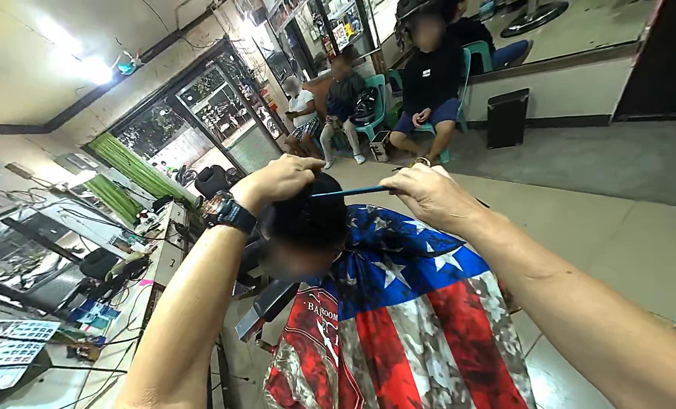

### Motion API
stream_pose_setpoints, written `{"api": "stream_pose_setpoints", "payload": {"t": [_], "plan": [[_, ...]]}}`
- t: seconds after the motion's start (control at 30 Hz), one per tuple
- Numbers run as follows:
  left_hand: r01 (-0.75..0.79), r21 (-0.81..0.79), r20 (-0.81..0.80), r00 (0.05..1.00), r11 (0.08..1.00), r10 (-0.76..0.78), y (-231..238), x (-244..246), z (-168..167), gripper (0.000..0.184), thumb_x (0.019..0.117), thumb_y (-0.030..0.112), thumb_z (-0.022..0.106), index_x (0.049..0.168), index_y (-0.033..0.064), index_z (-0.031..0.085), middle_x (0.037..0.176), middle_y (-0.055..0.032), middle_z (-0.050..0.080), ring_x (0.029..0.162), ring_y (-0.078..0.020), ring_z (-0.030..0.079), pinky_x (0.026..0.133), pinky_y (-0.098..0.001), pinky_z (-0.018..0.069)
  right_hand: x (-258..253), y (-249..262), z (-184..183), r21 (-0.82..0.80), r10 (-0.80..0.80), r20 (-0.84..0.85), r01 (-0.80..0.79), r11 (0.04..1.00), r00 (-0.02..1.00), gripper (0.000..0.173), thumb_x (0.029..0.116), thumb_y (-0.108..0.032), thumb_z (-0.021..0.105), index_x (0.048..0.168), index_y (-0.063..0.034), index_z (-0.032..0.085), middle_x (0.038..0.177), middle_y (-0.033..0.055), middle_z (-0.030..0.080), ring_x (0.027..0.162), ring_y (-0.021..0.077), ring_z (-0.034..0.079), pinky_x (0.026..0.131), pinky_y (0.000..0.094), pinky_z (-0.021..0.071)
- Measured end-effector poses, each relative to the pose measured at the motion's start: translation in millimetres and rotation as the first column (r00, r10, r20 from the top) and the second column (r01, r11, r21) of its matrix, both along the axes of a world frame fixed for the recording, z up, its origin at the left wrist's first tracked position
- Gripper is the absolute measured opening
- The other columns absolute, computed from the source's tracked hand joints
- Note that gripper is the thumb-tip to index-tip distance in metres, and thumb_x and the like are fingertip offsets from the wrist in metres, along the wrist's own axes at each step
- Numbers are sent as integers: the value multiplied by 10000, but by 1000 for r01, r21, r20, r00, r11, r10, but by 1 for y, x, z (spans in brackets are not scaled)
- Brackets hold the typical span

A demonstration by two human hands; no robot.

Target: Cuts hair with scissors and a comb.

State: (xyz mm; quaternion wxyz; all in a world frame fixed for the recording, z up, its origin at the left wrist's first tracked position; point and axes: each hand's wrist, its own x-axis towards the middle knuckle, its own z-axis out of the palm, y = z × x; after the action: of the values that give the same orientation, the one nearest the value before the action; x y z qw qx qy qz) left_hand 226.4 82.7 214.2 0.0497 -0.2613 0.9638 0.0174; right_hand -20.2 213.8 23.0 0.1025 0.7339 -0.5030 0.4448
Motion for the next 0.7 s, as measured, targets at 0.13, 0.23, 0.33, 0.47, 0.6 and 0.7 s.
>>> {"api": "stream_pose_setpoints", "payload": {"t": [0.13,0.23,0.33,0.47,0.6,0.7], "plan": [[-40,-99,206,977,994,60,16,-21,-3,570,985,486,554,1477,200,569,1427,-96,593,1390,-335,462,1125,-652,295,-16,2,-17,-21,-41,-43,40,999,998,332,1017,-72,496,1255,-165,709,1079,122,703,1047,356,646,844,581,471],[36,-233,330,943,972,45,25,-31,-10,806,757,670,784,1397,202,640,1287,-134,611,1240,-338,525,1077,-592,360,-24,3,-26,-53,-101,-115,95,994,988,340,1018,-54,505,1259,-191,703,1067,106,705,1042,342,649,830,571,463],[122,-314,398,917,942,14,28,-35,-21,622,706,617,851,1182,233,738,1250,-119,595,1201,-335,524,1043,-563,377,-28,5,-30,-78,-144,-133,135,988,981,362,1005,-22,518,1250,-209,708,1047,112,701,1003,352,655,809,575,466],[202,-299,389,918,933,-74,31,-31,-32,450,798,498,834,1131,209,742,1222,-49,646,1191,-303,548,995,-554,399,-38,18,-47,-42,-188,-111,184,982,976,346,998,-13,527,1230,-192,710,1069,132,692,1000,377,651,812,602,466],[368,-312,331,906,876,-263,38,-19,-38,231,849,297,814,1004,141,744,998,-51,700,1010,-292,621,855,-499,464,-48,29,-74,114,-280,73,271,956,957,331,1029,-43,488,1266,-131,702,1104,187,673,1024,435,636,786,649,468],[440,-348,309,888,828,-342,51,-11,-43,147,854,121,791,973,89,712,906,-85,704,882,-288,689,762,-476,543,-25,23,-77,236,-232,395,146,961,889,375,1033,-48,499,1387,-88,617,1201,208,674,1112,403,644,942,631,493]]}}
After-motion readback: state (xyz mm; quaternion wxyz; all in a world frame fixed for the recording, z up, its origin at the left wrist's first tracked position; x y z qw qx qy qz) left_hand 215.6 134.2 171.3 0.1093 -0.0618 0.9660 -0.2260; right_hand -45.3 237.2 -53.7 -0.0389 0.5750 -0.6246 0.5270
